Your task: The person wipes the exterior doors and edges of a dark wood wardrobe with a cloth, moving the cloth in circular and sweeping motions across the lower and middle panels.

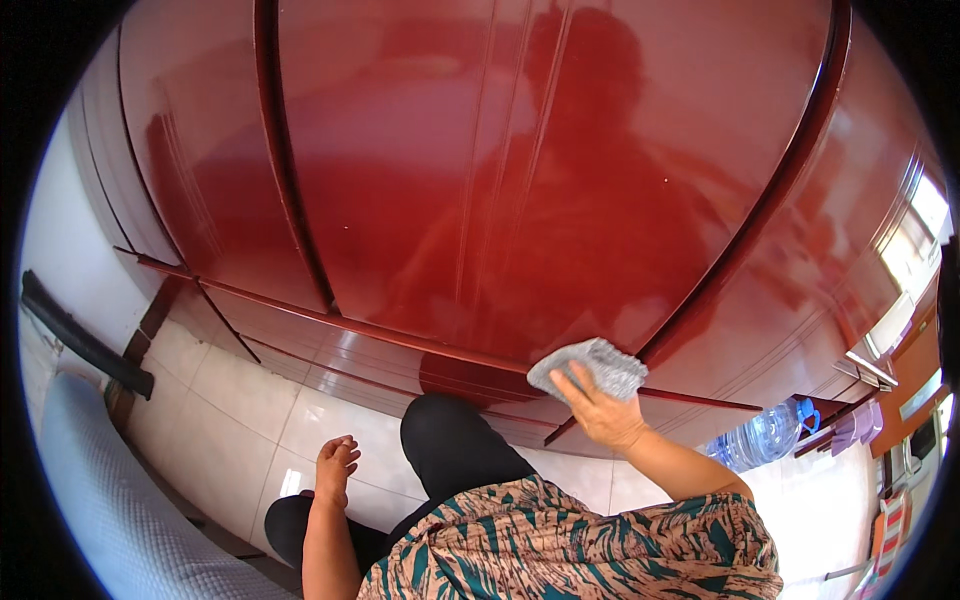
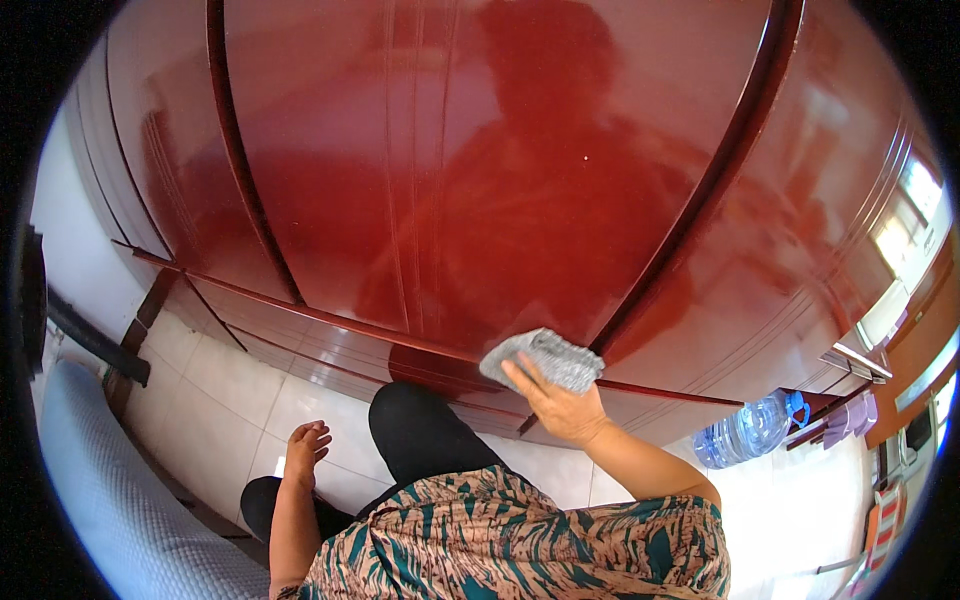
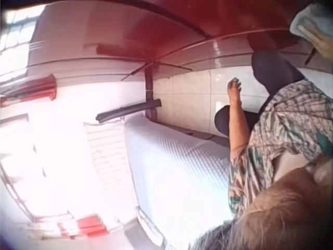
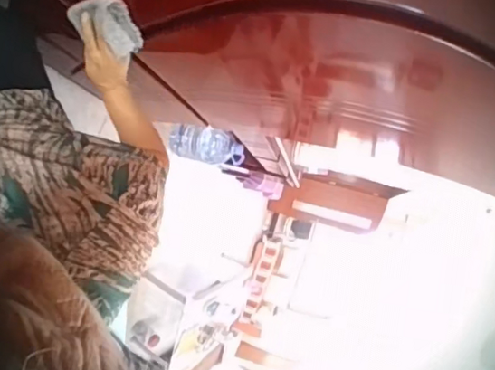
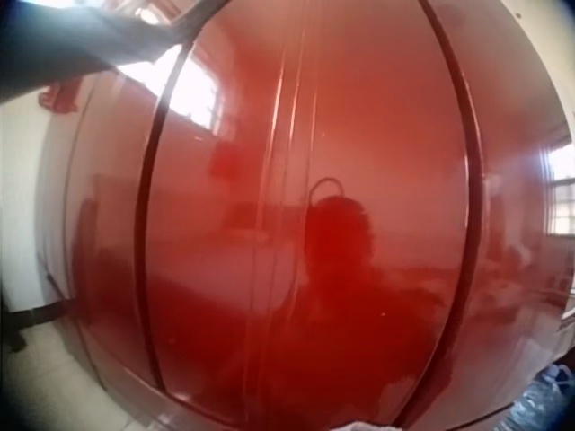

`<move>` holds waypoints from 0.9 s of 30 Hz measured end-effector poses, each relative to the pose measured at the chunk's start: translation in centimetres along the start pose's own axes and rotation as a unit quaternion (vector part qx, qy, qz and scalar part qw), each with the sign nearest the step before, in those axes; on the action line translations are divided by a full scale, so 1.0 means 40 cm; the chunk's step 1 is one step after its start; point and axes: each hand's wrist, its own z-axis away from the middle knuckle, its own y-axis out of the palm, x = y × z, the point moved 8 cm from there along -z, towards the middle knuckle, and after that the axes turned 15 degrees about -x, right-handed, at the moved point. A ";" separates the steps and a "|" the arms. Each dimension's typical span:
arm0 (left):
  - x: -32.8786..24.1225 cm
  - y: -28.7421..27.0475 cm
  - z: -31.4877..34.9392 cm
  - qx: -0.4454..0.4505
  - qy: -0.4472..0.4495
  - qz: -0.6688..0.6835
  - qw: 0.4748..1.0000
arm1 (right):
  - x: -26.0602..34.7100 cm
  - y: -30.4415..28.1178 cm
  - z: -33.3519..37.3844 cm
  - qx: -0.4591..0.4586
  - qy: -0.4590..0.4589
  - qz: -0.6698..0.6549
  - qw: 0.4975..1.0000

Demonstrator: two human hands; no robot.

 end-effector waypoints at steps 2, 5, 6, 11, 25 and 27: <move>0.003 0.006 -0.001 0.001 0.004 0.002 1.000 | 0.013 0.014 0.014 0.011 -0.026 -0.015 0.999; 0.001 0.014 0.000 0.004 0.005 0.008 1.000 | 0.009 0.014 -0.012 0.031 -0.044 -0.011 0.999; 0.001 0.016 0.000 0.005 0.005 0.010 1.000 | 0.008 0.006 -0.035 0.037 -0.049 -0.009 0.998; -0.003 0.008 0.004 0.001 0.015 0.000 1.000 | -0.051 -0.107 -0.264 -0.104 0.002 0.033 0.994; -0.025 0.031 0.003 0.017 0.075 -0.041 0.996 | -0.062 -0.255 -0.611 -0.244 0.012 0.160 0.956; -0.022 0.027 -0.001 0.020 0.081 -0.045 0.996 | 0.003 -0.170 -0.566 -0.186 -0.034 0.073 0.979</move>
